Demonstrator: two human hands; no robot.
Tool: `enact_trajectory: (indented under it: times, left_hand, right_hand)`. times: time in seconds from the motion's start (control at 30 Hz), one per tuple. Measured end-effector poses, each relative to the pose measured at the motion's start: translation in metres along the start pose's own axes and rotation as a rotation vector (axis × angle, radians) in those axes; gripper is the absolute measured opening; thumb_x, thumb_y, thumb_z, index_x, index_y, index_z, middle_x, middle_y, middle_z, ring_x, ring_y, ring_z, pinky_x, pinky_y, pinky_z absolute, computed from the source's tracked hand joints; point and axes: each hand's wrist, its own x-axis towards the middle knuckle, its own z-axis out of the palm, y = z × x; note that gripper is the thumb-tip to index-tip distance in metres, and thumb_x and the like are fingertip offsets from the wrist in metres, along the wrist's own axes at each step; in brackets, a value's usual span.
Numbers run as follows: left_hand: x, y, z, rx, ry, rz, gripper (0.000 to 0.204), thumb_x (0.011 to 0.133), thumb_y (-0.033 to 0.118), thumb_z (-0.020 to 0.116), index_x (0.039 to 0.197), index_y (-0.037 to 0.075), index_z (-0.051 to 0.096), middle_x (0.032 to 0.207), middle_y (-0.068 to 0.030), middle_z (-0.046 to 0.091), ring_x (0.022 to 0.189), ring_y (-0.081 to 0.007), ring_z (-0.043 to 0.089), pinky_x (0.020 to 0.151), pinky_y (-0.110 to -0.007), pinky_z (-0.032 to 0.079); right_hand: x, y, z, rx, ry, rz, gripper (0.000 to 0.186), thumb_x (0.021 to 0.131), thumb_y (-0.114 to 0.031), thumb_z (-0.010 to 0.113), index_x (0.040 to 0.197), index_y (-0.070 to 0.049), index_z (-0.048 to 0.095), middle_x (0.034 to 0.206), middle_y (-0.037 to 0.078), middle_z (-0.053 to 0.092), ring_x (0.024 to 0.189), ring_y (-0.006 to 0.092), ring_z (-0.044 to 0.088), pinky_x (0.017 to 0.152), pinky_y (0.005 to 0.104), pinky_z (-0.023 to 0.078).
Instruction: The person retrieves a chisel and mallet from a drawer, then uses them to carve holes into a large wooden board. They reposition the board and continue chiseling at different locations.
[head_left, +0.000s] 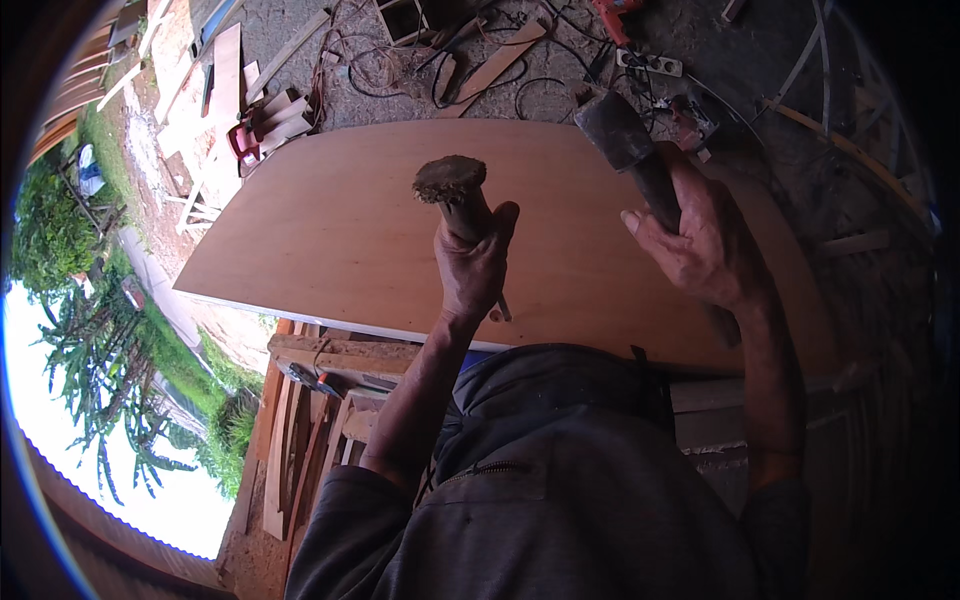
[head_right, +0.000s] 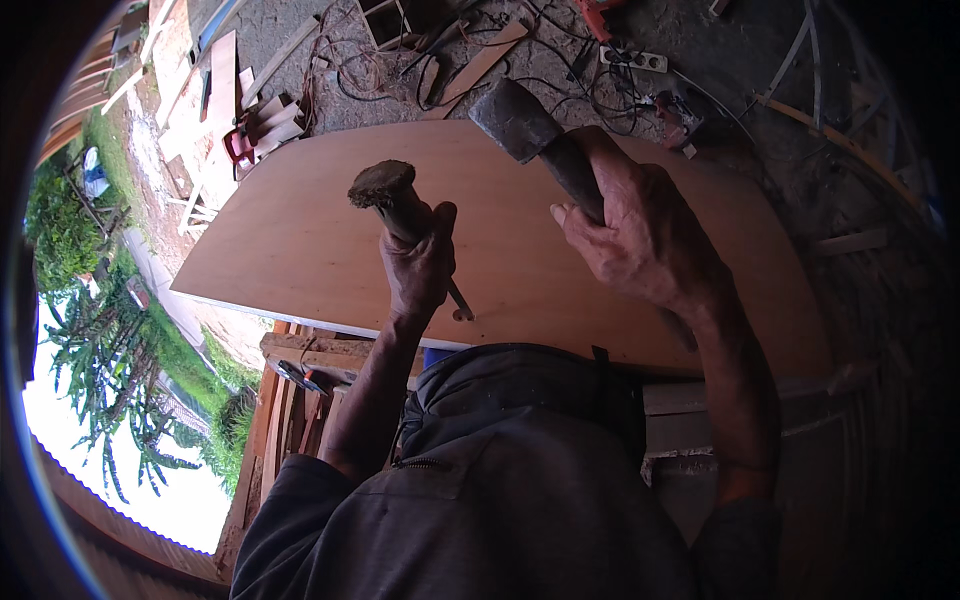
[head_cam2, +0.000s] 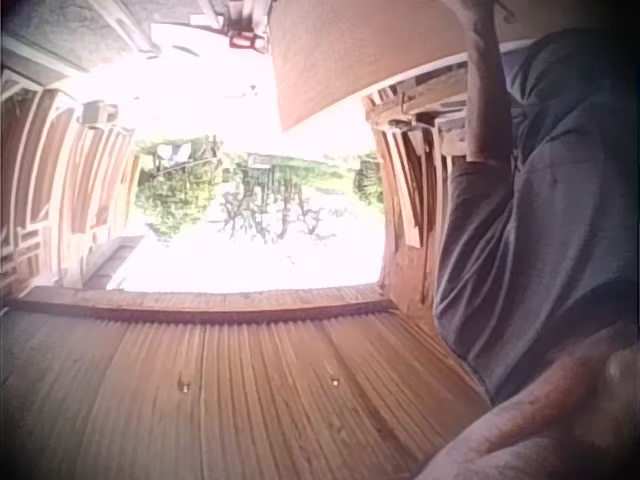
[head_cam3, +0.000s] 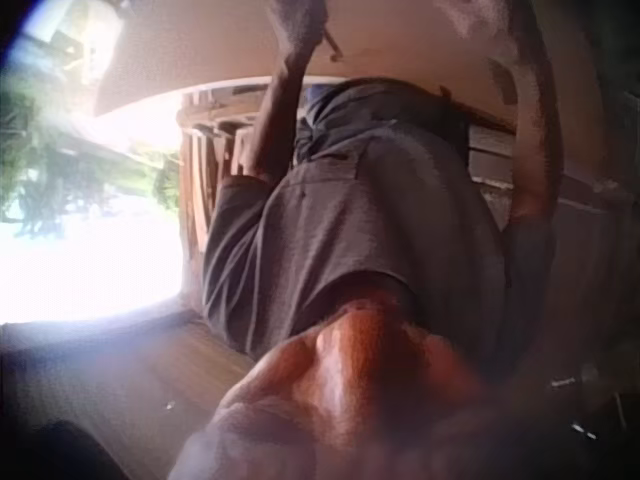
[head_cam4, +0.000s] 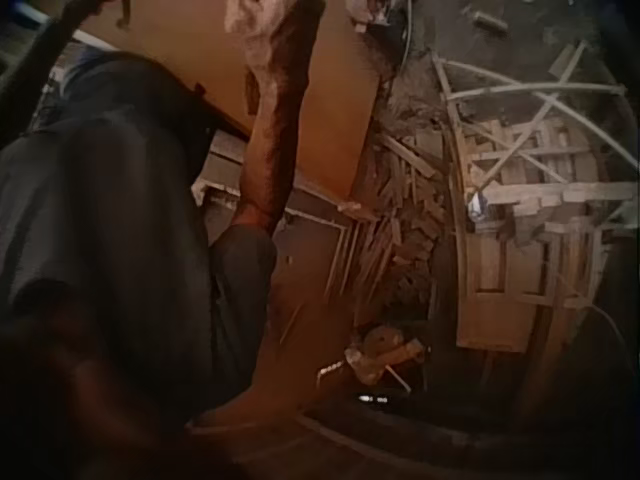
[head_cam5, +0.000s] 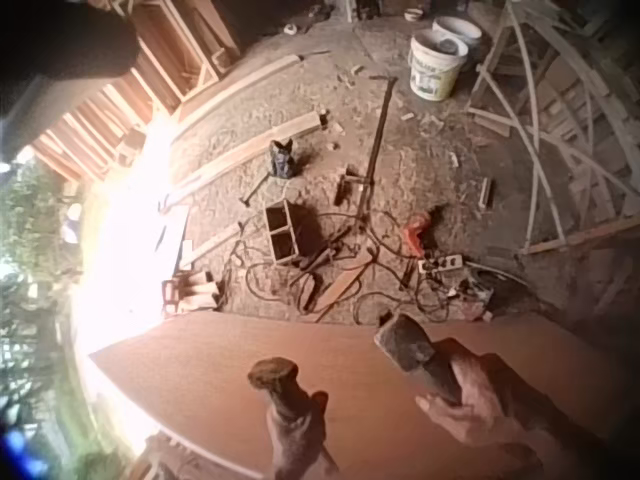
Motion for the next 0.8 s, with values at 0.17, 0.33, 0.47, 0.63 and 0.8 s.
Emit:
enact_trajectory:
  times: [0.17,0.33,0.47,0.63,0.8]
  left_hand:
    - [0.008,0.018,0.002,0.025,-0.109,0.013,0.029,0.094,0.015,0.073,0.076,0.015,0.051,0.057,0.0082,0.047,0.045,-0.0005,0.042,0.041,-0.021,0.031]
    - [0.008,0.010,0.003,0.036,-0.112,0.001,0.030,0.094,0.015,0.073,0.076,0.015,0.050,0.057,0.0086,0.047,0.045,-0.0006,0.042,0.040,-0.021,0.031]
    - [0.008,0.006,0.003,0.035,-0.096,-0.007,0.029,0.094,0.015,0.074,0.077,0.015,0.050,0.057,0.0085,0.047,0.044,-0.0008,0.042,0.039,-0.021,0.031]
    - [0.009,0.005,0.002,0.001,-0.081,-0.018,0.028,0.093,0.014,0.074,0.078,0.015,0.051,0.057,0.0084,0.047,0.043,-0.0011,0.042,0.039,-0.021,0.031]
    - [0.008,0.006,0.003,-0.004,-0.100,-0.039,0.027,0.093,0.014,0.074,0.078,0.015,0.052,0.057,0.0085,0.047,0.043,-0.0012,0.042,0.039,-0.022,0.031]
  right_hand:
    - [-0.008,0.021,0.033,0.419,0.075,0.039,0.038,0.092,-0.004,0.065,0.128,-0.001,0.052,0.084,-0.001,0.051,0.070,0.0066,0.047,0.067,0.0277,0.044]
    - [-0.016,0.033,0.053,0.469,0.078,0.026,0.039,0.092,-0.004,0.064,0.129,0.000,0.051,0.100,0.002,0.051,0.079,0.0045,0.046,0.073,0.0236,0.044]
    - [-0.021,0.038,0.054,0.430,0.025,0.123,0.038,0.092,-0.005,0.064,0.127,0.000,0.052,0.104,0.004,0.051,0.083,0.0060,0.046,0.075,0.0247,0.045]
    - [-0.019,0.032,0.046,0.227,0.028,0.109,0.036,0.091,-0.009,0.065,0.123,0.001,0.054,0.101,0.007,0.054,0.086,0.0111,0.049,0.078,0.0293,0.047]
    - [-0.019,0.035,0.047,0.252,0.049,0.128,0.037,0.090,-0.010,0.065,0.123,0.002,0.054,0.099,0.008,0.055,0.087,0.0126,0.051,0.079,0.0318,0.047]
